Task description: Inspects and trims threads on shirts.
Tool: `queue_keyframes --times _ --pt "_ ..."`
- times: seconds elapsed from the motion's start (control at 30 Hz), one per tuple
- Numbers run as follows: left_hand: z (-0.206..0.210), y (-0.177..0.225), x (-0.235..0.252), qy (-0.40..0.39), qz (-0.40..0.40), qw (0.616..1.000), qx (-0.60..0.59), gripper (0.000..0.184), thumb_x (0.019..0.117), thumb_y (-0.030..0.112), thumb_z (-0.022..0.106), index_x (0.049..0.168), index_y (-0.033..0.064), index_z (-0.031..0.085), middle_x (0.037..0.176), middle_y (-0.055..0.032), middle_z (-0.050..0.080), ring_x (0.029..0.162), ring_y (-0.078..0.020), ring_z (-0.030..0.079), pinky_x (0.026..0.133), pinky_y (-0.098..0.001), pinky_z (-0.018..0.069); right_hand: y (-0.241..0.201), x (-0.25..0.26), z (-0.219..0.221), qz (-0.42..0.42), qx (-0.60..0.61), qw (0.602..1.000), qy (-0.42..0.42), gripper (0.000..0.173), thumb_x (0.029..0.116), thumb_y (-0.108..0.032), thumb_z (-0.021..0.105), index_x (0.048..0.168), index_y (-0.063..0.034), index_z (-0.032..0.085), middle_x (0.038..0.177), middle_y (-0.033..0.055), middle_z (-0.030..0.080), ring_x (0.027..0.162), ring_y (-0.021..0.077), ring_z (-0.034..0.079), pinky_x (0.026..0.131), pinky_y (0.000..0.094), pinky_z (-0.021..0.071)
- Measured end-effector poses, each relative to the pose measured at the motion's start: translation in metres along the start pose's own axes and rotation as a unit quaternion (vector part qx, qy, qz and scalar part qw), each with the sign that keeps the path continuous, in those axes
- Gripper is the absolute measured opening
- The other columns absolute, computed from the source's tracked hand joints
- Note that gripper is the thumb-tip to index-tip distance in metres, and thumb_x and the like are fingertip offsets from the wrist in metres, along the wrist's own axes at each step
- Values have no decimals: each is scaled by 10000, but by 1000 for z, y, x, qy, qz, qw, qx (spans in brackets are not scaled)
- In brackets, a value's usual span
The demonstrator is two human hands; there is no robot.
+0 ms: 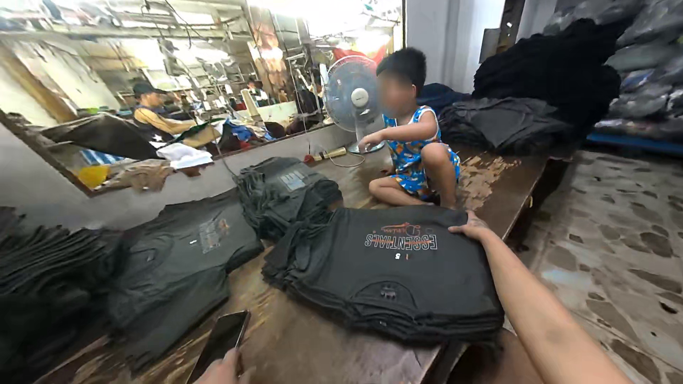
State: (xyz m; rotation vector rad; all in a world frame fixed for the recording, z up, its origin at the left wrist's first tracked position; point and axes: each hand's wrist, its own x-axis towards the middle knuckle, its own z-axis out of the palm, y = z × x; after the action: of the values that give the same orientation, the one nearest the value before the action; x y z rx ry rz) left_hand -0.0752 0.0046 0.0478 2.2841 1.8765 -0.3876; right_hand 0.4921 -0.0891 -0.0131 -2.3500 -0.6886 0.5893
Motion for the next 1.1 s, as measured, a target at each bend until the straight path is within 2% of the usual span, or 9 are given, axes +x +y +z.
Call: queue_keyframes --times 0.13,0.2,0.37,0.47,0.53,0.63,0.87,1.0,1.1 --pt "-29 53 22 117 162 975 -99 453 1019 398 586 1302 53 663 1167 -227 702 1089 -436 671 918 -679 487 3 5 5 -23 -14 1000 14 972 913 -375 768 1635 -108 175 1543 283 434 1435 435 429 1178 589 323" --pt "-58 99 42 128 208 962 -124 416 1037 352 560 1261 20 674 1181 -235 690 1134 -429 650 967 -651 470 11 3 7 -33 8 999 38 932 921 -398 753 1631 -125 215 1515 281 472 1406 442 463 1158 608 337" --pt "-84 183 149 109 182 974 -75 458 1043 372 532 1348 42 626 1388 -234 582 1323 -409 534 1067 -617 411 13 -1 7 -28 20 997 69 830 956 -407 708 1617 -149 278 1460 265 539 1360 442 516 1128 613 374" --pt "-57 192 209 157 176 969 -75 551 1025 388 561 1471 67 529 1535 -265 438 1444 -463 374 1141 -667 289 14 2 3 -23 20 998 64 797 968 -430 686 1612 -167 298 1459 254 544 1351 433 527 1120 609 388" --pt "-28 193 223 163 149 969 -112 562 1057 425 471 1551 157 449 1603 -197 381 1509 -422 283 1155 -699 226 16 9 0 -25 24 998 61 782 970 -433 682 1609 -180 311 1462 249 543 1355 430 525 1124 608 384" --pt "-16 192 219 156 113 972 -138 578 1051 469 460 1570 219 420 1616 -144 377 1517 -390 281 1113 -723 254 17 19 -6 -33 23 998 55 772 970 -436 680 1607 -190 321 1465 244 543 1365 423 517 1132 603 376" --pt "17 156 155 156 44 974 -157 614 1038 495 486 1588 243 380 1593 -172 401 1471 -443 340 1059 -745 311 19 19 -6 -46 21 998 48 886 922 -503 720 1617 -163 287 1462 248 544 1361 426 517 1134 599 375" --pt "28 135 117 109 -6 987 -116 681 1033 496 494 1604 161 333 1584 -243 374 1435 -508 356 1033 -770 322 7 6 -5 -37 -33 999 -21 804 929 -608 651 1486 -48 500 1470 234 543 1405 386 480 1166 580 342" --pt "-17 144 104 59 1 993 -104 731 983 446 623 1571 89 375 1598 -284 326 1460 -531 295 1071 -785 260 -4 3 -4 -34 -71 995 -68 782 932 -601 652 1454 -33 528 1473 230 538 1411 376 474 1166 575 341"
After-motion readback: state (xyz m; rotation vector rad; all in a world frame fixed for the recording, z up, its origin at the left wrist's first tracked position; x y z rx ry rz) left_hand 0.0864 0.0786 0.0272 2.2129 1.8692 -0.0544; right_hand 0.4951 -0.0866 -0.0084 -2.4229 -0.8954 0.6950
